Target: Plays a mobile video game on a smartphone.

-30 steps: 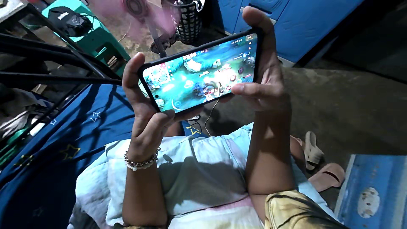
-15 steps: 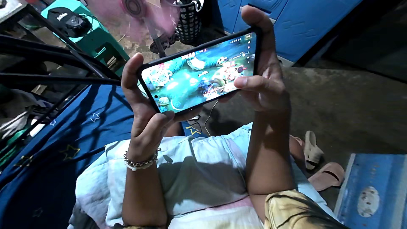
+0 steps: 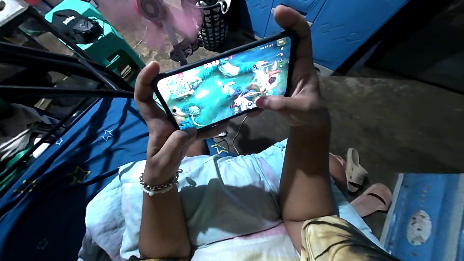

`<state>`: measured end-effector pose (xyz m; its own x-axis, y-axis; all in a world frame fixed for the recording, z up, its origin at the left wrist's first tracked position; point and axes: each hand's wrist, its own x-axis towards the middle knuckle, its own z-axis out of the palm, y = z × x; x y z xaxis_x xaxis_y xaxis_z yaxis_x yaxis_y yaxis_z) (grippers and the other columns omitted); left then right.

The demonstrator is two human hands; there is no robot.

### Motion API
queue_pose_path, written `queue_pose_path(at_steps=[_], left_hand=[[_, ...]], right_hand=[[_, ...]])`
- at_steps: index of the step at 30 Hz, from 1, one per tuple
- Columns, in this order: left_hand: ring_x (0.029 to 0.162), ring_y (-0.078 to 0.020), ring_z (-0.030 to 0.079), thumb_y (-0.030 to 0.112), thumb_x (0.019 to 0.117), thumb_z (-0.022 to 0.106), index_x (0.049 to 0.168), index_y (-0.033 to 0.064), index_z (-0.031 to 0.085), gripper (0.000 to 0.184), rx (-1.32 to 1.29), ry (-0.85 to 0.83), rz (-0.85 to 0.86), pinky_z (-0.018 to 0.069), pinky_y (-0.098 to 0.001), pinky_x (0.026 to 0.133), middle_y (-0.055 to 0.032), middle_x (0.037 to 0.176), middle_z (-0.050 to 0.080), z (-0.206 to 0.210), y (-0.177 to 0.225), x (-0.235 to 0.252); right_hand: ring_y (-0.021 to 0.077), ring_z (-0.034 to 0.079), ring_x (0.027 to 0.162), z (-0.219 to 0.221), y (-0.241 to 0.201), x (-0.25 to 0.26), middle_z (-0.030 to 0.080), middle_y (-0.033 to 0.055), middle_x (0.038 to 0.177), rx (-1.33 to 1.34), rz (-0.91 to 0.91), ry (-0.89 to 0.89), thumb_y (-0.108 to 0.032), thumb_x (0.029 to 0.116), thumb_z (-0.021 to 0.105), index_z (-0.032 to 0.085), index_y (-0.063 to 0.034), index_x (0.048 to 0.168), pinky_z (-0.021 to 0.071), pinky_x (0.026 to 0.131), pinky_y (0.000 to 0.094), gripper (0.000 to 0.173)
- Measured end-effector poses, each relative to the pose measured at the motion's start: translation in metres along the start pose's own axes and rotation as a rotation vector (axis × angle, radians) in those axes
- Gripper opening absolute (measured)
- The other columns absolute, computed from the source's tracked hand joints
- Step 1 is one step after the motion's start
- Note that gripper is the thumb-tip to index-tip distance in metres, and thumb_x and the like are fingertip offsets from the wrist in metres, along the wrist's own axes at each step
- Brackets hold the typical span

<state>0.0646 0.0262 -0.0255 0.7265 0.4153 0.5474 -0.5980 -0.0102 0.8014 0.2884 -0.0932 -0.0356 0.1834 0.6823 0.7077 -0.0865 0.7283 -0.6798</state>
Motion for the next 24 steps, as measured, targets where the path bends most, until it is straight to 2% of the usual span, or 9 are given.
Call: queue_pose_path(at_steps=[3,4,6,10,16,18,20,22,24], left_hand=[[0.124,-0.0287,0.061,-0.006,0.0880,0.060,0.153,0.0287,0.018,0.085,0.025,0.003,0.006,0.0634,-0.0503,0.085,-0.0047,0.144,0.049,0.0000,-0.0009,0.0000],[0.124,-0.0284,0.061,-0.007,0.0879,0.062,0.153,0.0279,0.019,0.085,0.031,0.005,0.018,0.0632,-0.0500,0.086,-0.0046,0.144,0.048,-0.0003,-0.0016,0.0001],[0.125,-0.0248,0.060,-0.003,0.0886,0.066,0.153,0.0283,0.018,0.086,0.065,0.006,0.034,0.0625,-0.0468,0.089,-0.0018,0.144,0.047,-0.0014,-0.0024,0.0004],[0.124,-0.0237,0.060,-0.002,0.0853,0.067,0.153,0.0283,0.019,0.089,0.088,0.038,0.044,0.0628,-0.0473,0.088,-0.0004,0.143,0.048,-0.0014,-0.0016,-0.0003],[0.124,-0.0278,0.060,-0.004,0.0867,0.067,0.153,0.0298,0.019,0.088,0.047,0.036,0.034,0.0631,-0.0517,0.086,-0.0029,0.145,0.047,-0.0033,-0.0013,-0.0016],[0.125,-0.0286,0.060,-0.006,0.0856,0.066,0.153,0.0295,0.020,0.089,0.040,0.042,0.030,0.0630,-0.0528,0.085,-0.0035,0.144,0.047,-0.0024,-0.0009,-0.0019],[0.126,-0.0274,0.059,-0.006,0.0854,0.065,0.153,0.0293,0.020,0.088,0.047,0.035,0.029,0.0627,-0.0513,0.087,-0.0027,0.145,0.047,-0.0016,-0.0008,-0.0019],[0.125,-0.0272,0.060,-0.005,0.0864,0.067,0.152,0.0295,0.022,0.087,0.037,0.029,0.026,0.0631,-0.0507,0.087,-0.0024,0.144,0.048,-0.0011,-0.0006,-0.0016],[0.126,-0.0258,0.059,-0.006,0.0859,0.065,0.153,0.0300,0.021,0.088,0.048,0.026,0.024,0.0628,-0.0496,0.087,-0.0016,0.144,0.048,-0.0013,-0.0010,-0.0017]], right_hand=[[0.0220,0.068,0.109,-0.0004,-0.0013,-0.0010,0.057,0.0056,0.134,0.005,0.030,0.009,-0.004,0.0805,0.080,0.024,-0.0173,0.153,0.0669,0.069,0.0376,0.092],[0.0229,0.068,0.110,0.0000,-0.0016,-0.0008,0.056,0.0066,0.134,0.022,0.028,0.009,-0.003,0.0814,0.078,0.024,-0.0165,0.152,0.0669,0.070,0.0387,0.090],[0.0207,0.066,0.114,-0.0002,-0.0029,-0.0004,0.055,0.0049,0.136,0.033,0.023,-0.005,-0.005,0.0829,0.075,0.023,-0.0149,0.152,0.0652,0.082,0.0392,0.088],[0.0189,0.063,0.117,0.0017,-0.0041,0.0007,0.052,0.0041,0.138,0.012,0.009,0.002,-0.006,0.0808,0.076,0.023,-0.0112,0.153,0.0617,0.092,0.0399,0.089],[0.0222,0.064,0.116,0.0039,-0.0074,0.0003,0.052,0.0062,0.138,0.064,0.044,0.006,-0.004,0.0782,0.072,0.025,-0.0124,0.153,0.0636,0.085,0.0416,0.088],[0.0247,0.067,0.111,0.0054,-0.0075,0.0001,0.055,0.0081,0.135,0.095,0.053,0.027,-0.002,0.0772,0.071,0.027,-0.0135,0.152,0.0659,0.074,0.0419,0.087],[0.0227,0.065,0.113,0.0041,-0.0078,-0.0003,0.054,0.0061,0.136,0.089,0.062,0.019,-0.004,0.0797,0.073,0.027,-0.0147,0.152,0.0651,0.079,0.0408,0.087],[0.0237,0.068,0.108,0.0050,-0.0066,0.0006,0.057,0.0067,0.133,0.097,0.056,0.037,-0.002,0.0795,0.071,0.029,-0.0148,0.150,0.0662,0.070,0.0406,0.083],[0.0240,0.068,0.107,0.0059,-0.0061,0.0009,0.058,0.0070,0.132,0.109,0.059,0.058,0.000,0.0800,0.070,0.031,-0.0149,0.149,0.0663,0.068,0.0407,0.081]])
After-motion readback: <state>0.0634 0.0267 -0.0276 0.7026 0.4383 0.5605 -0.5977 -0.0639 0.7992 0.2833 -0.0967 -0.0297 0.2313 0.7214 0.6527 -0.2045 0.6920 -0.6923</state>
